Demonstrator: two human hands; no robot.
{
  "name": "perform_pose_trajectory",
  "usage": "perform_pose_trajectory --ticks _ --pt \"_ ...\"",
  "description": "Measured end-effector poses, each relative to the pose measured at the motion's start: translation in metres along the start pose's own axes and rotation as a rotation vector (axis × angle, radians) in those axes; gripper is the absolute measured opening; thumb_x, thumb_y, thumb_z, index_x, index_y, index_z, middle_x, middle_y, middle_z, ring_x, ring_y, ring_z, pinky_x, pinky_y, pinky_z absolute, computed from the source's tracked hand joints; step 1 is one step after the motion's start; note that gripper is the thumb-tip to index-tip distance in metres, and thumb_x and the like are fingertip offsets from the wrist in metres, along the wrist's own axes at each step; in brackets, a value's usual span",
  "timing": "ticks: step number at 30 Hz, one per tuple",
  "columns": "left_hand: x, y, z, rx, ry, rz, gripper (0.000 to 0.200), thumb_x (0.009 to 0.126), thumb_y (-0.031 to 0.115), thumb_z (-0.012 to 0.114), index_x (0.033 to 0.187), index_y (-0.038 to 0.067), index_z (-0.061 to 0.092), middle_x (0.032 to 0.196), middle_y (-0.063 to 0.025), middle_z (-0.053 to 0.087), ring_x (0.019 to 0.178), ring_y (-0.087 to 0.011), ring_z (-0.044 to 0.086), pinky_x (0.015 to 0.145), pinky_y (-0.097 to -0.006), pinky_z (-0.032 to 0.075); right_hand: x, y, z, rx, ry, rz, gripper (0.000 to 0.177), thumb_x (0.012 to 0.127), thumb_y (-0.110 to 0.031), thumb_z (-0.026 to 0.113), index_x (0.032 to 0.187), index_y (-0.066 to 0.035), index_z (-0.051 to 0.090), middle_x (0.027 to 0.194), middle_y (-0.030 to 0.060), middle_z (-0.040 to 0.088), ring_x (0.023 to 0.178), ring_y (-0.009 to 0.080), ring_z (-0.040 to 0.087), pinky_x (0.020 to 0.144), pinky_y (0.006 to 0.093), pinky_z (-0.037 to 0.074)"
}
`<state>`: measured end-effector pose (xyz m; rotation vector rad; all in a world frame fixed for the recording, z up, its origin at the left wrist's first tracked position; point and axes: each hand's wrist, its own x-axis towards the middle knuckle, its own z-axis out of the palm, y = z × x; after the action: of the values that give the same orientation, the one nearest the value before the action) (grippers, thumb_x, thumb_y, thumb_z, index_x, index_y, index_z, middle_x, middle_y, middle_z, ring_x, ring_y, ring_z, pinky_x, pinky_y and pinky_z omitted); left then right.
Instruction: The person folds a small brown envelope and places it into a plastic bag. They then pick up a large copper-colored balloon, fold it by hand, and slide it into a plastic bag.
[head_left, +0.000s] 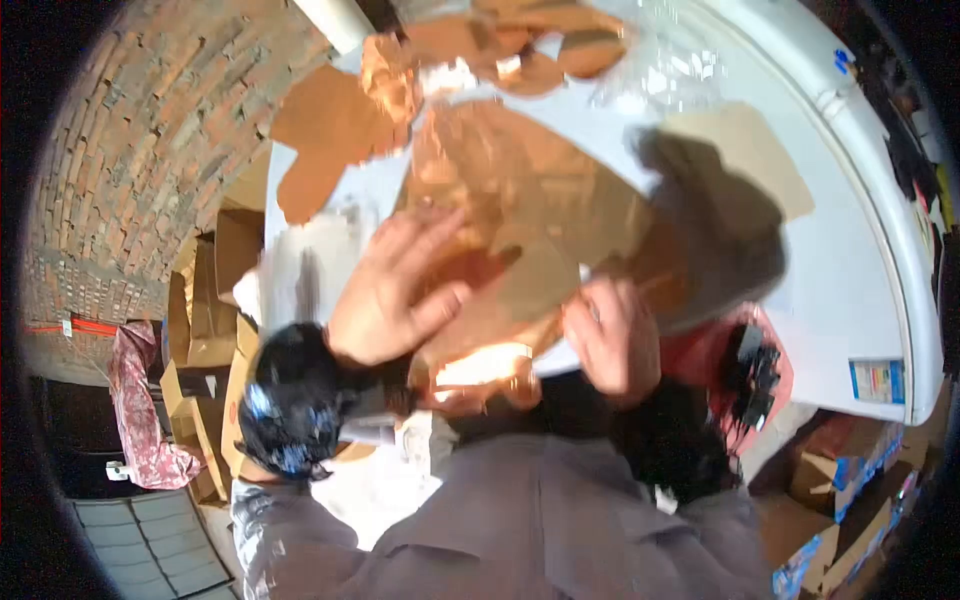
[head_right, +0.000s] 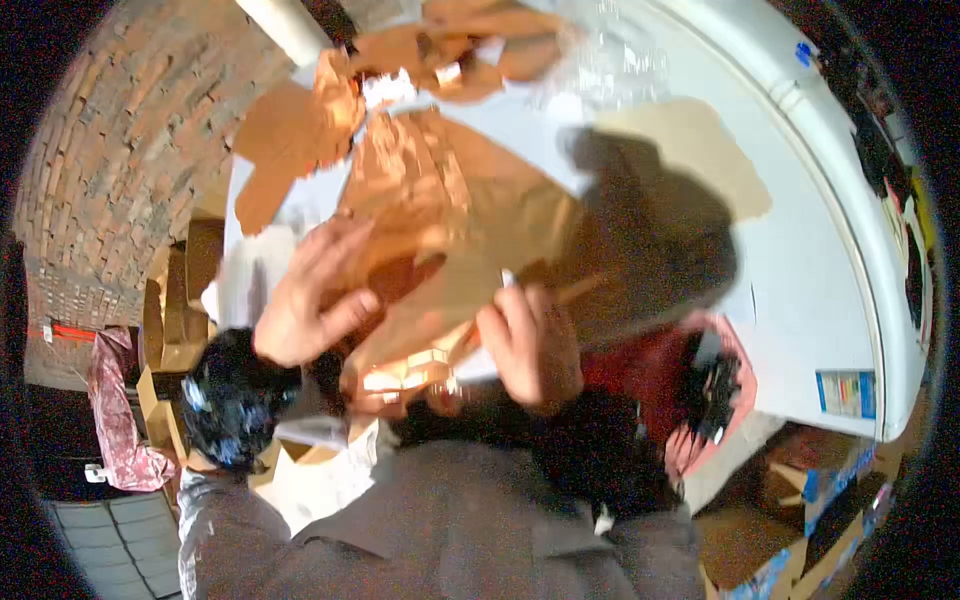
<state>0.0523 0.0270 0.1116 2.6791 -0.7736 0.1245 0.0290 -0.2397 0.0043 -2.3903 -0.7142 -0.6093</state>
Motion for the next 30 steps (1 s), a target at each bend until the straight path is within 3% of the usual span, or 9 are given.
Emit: perform_pose_trajectory --ticks 1,5,10,16,19,24,30 --pt "-0.021 0.023 0.008 0.099 -0.08 -0.011 0.078 0.086 0.035 0.073 0.151 0.005 0.041 0.15 -0.0218 0.044 0.145 -0.0407 0.034 0.118 -0.052 0.028 0.0 -0.002 -0.004 -0.018 -0.012 0.003 0.013 0.076 -0.01 0.069 0.086 -0.008 0.06 0.093 0.0068 0.054 0.087 0.0277 0.055 0.074 0.0409 0.05" --pt "-0.069 0.065 0.052 0.159 0.0 -0.067 0.082 0.083 0.037 0.076 0.151 0.006 0.041 0.152 -0.0191 0.044 0.145 -0.0396 0.036 0.117 -0.0541 0.028 0.003 -0.004 -0.003 -0.065 0.056 -0.026 0.015 0.075 -0.01 0.071 0.085 -0.008 0.06 0.094 0.0066 0.054 0.089 0.0274 0.055 0.077 0.0404 0.05" --pt "-0.07 0.085 0.06 0.226 0.146 -0.128 0.086 0.082 0.039 0.077 0.149 0.001 0.041 0.148 -0.0196 0.048 0.141 -0.0406 0.041 0.116 -0.0539 0.03 0.013 -0.012 -0.012 -0.049 0.1 -0.066 0.015 0.074 -0.01 0.072 0.083 -0.008 0.06 0.093 0.0071 0.054 0.088 0.0278 0.054 0.078 0.0404 0.049" --pt "-0.076 0.084 0.074 0.422 0.156 -0.112 0.066 0.083 0.014 0.065 0.145 0.003 0.046 0.142 -0.0182 0.053 0.134 -0.0365 0.05 0.112 -0.0509 0.036 0.013 -0.016 -0.015 -0.04 0.122 -0.093 0.013 0.075 -0.01 0.072 0.083 -0.008 0.061 0.091 0.007 0.054 0.086 0.0281 0.055 0.077 0.0405 0.049" --pt "-0.08 0.079 0.079 0.361 0.129 -0.152 0.069 0.08 0.005 0.061 0.147 0.004 0.045 0.147 -0.0164 0.051 0.136 -0.035 0.048 0.114 -0.0499 0.036 0.006 -0.015 -0.016 -0.041 0.101 -0.084 0.013 0.076 -0.011 0.071 0.084 -0.008 0.061 0.091 0.0066 0.055 0.086 0.0281 0.055 0.077 0.0405 0.049" --pt "-0.079 0.082 0.08 0.332 0.166 -0.156 0.061 0.093 0.03 0.067 0.146 0.006 0.047 0.143 -0.0154 0.055 0.132 -0.035 0.052 0.111 -0.0484 0.039 0.0 -0.013 -0.013 -0.046 0.069 -0.097 0.012 0.078 -0.011 0.071 0.086 -0.008 0.062 0.094 0.0065 0.058 0.088 0.0274 0.057 0.077 0.0391 0.051" --pt "-0.071 0.077 0.083 0.399 0.217 -0.151 0.06 0.09 0.024 0.069 0.143 0.004 0.05 0.136 -0.0167 0.059 0.129 -0.0366 0.054 0.108 -0.0494 0.041 0.006 -0.015 -0.016 0.07 0.05 -0.113 0.012 0.079 -0.005 0.071 0.09 -0.005 0.067 0.095 0.0066 0.064 0.086 0.0266 0.061 0.075 0.0387 0.051"
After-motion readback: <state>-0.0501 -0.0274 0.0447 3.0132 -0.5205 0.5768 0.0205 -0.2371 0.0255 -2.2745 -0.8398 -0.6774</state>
